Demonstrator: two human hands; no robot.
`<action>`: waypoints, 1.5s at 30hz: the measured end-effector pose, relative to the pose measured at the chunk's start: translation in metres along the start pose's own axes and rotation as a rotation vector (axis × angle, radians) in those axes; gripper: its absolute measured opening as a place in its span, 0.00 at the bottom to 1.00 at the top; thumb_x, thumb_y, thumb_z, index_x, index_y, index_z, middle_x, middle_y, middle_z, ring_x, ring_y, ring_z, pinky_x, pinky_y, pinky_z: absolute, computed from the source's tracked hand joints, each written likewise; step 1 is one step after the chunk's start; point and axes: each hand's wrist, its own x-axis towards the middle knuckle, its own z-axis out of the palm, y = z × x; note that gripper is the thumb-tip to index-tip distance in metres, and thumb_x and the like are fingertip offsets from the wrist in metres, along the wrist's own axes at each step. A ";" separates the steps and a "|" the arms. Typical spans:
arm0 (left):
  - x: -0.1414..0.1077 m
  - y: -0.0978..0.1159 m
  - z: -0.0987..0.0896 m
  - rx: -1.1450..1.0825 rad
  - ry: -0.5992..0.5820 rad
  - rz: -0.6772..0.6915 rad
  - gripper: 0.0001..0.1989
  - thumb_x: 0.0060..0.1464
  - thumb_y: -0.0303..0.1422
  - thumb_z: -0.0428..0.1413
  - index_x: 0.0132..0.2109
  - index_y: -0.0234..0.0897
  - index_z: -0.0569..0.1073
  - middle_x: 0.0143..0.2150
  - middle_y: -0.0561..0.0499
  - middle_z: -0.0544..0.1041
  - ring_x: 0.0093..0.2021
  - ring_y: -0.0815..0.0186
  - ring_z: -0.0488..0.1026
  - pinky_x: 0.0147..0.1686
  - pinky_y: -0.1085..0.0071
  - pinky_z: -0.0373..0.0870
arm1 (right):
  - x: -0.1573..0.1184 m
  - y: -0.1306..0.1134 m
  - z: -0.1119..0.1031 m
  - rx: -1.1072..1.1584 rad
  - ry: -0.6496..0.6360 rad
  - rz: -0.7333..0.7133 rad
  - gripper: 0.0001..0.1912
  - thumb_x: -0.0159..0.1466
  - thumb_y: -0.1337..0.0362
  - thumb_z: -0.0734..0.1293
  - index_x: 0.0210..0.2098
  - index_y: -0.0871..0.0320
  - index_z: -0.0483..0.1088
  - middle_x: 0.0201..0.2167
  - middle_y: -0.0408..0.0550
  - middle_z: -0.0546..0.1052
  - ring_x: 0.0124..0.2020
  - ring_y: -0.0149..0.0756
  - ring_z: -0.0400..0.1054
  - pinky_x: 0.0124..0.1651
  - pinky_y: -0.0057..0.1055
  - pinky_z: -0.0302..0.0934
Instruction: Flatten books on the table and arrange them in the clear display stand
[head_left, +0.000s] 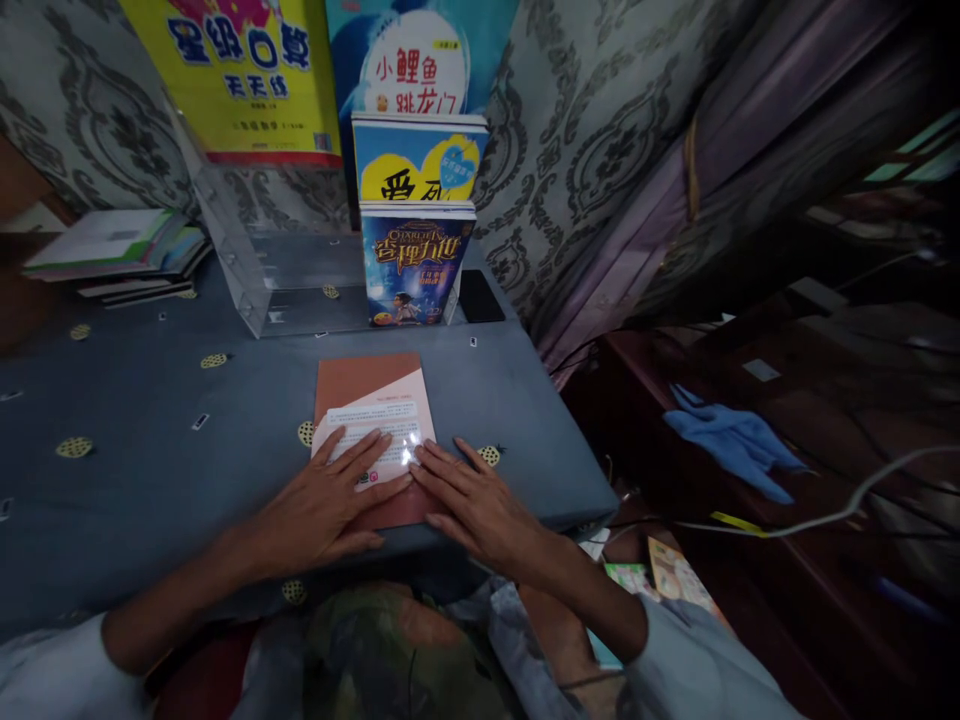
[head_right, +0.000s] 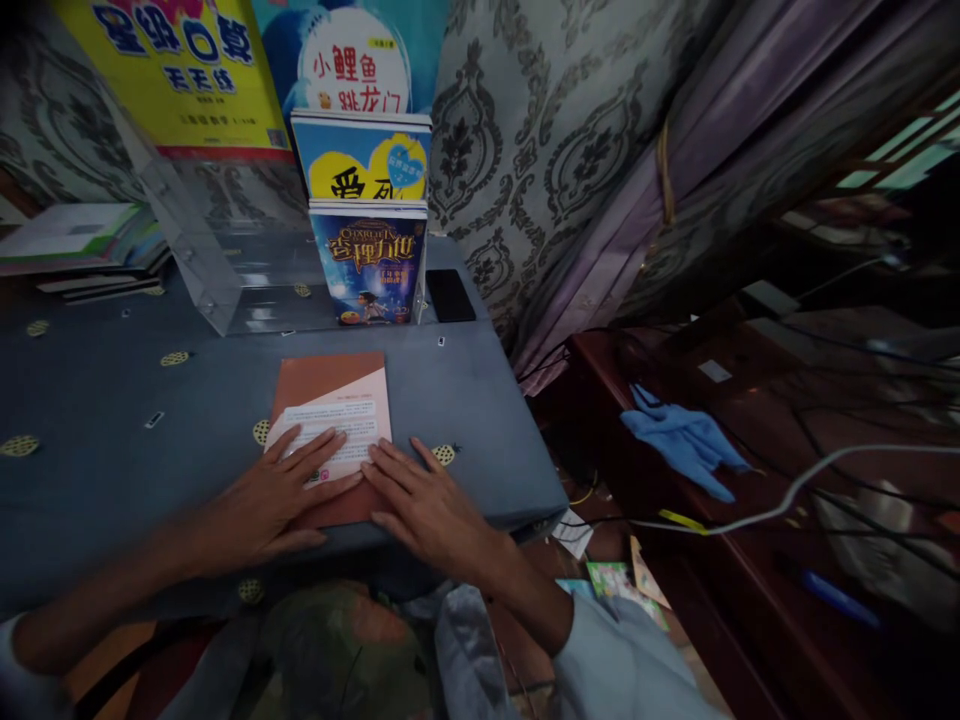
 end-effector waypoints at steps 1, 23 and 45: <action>-0.001 0.000 -0.001 -0.005 -0.002 0.000 0.35 0.68 0.53 0.47 0.75 0.50 0.48 0.77 0.42 0.46 0.76 0.51 0.46 0.72 0.47 0.37 | 0.000 -0.001 0.000 0.000 -0.004 0.003 0.28 0.73 0.59 0.61 0.70 0.59 0.58 0.69 0.58 0.64 0.73 0.47 0.53 0.72 0.58 0.50; 0.108 -0.083 0.010 -0.172 -0.094 -0.117 0.33 0.72 0.50 0.35 0.76 0.39 0.46 0.77 0.44 0.46 0.77 0.61 0.40 0.73 0.55 0.32 | -0.003 0.002 0.007 -0.030 0.023 0.000 0.27 0.73 0.61 0.62 0.68 0.62 0.60 0.69 0.60 0.65 0.72 0.48 0.55 0.71 0.59 0.52; 0.031 -0.096 0.012 -0.038 0.028 -0.548 0.40 0.68 0.55 0.34 0.74 0.31 0.53 0.75 0.39 0.52 0.76 0.53 0.46 0.72 0.49 0.46 | -0.013 0.001 0.011 -0.067 0.000 -0.072 0.41 0.68 0.50 0.69 0.72 0.61 0.53 0.69 0.64 0.63 0.73 0.50 0.53 0.72 0.59 0.49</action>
